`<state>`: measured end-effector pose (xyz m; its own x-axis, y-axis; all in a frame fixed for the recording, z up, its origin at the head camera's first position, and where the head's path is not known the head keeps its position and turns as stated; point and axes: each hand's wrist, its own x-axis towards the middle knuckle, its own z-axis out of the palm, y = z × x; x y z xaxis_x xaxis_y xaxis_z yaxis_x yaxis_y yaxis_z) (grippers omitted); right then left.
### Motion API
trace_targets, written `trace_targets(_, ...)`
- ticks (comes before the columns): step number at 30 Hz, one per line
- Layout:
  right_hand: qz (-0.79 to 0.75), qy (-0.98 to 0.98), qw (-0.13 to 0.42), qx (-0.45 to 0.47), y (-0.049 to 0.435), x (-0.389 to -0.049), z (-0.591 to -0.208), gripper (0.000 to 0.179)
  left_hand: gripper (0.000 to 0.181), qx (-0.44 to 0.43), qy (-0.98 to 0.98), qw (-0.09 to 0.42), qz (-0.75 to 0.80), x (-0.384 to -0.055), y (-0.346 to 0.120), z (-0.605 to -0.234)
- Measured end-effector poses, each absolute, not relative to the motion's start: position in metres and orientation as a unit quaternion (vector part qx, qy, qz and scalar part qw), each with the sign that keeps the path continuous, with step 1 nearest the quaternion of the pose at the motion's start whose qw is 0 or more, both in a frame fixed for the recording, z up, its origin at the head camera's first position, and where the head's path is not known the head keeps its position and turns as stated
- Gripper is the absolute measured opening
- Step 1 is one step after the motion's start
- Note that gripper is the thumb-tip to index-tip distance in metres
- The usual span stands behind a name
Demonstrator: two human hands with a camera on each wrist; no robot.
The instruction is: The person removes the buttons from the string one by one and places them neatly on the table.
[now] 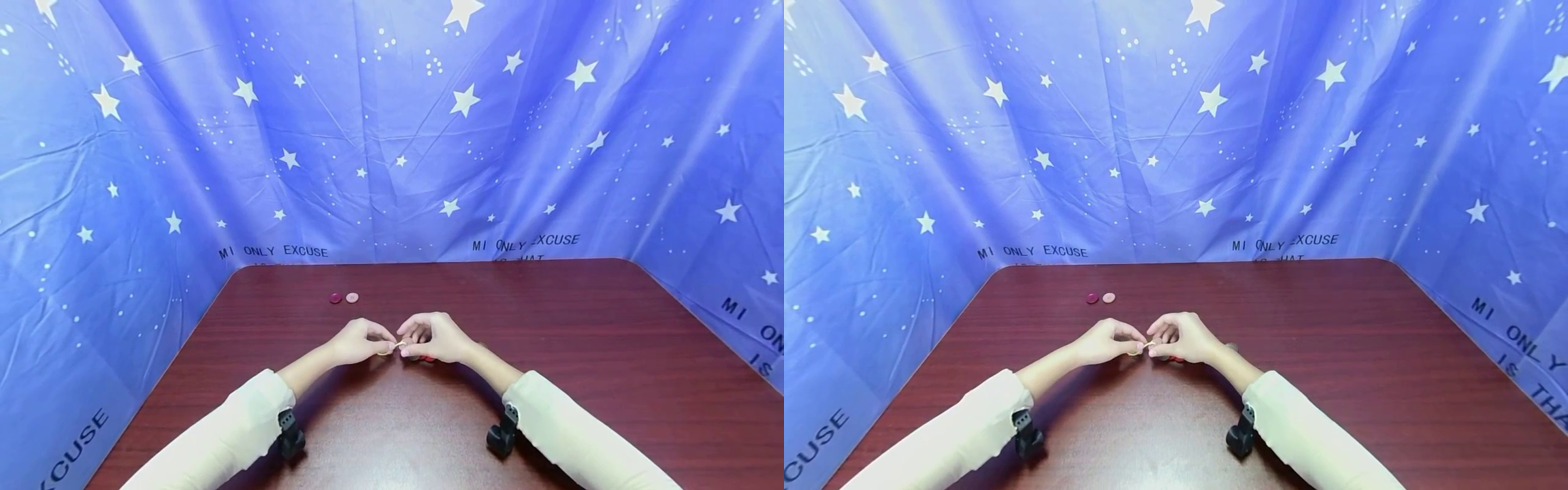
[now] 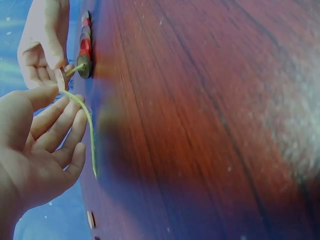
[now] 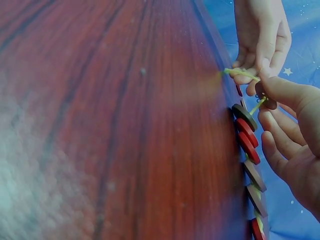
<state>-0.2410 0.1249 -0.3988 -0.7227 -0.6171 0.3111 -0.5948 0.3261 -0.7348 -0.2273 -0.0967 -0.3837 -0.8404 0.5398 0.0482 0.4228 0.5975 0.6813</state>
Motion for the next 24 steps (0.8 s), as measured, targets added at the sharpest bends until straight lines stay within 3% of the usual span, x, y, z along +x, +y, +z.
trace_targets(13,-0.423,0.827,0.001,-0.369,0.1265,-0.2411,-0.4003,0.031,0.013,0.259,0.881,0.105,0.382,-0.2245,-0.0901,-0.3865)
trace_targets(24,-0.407,0.835,-0.004,-0.37,0.1271,-0.2402,-0.3989,0.031,0.01,0.264,0.877,0.083,0.394,-0.2251,-0.0914,-0.3876)
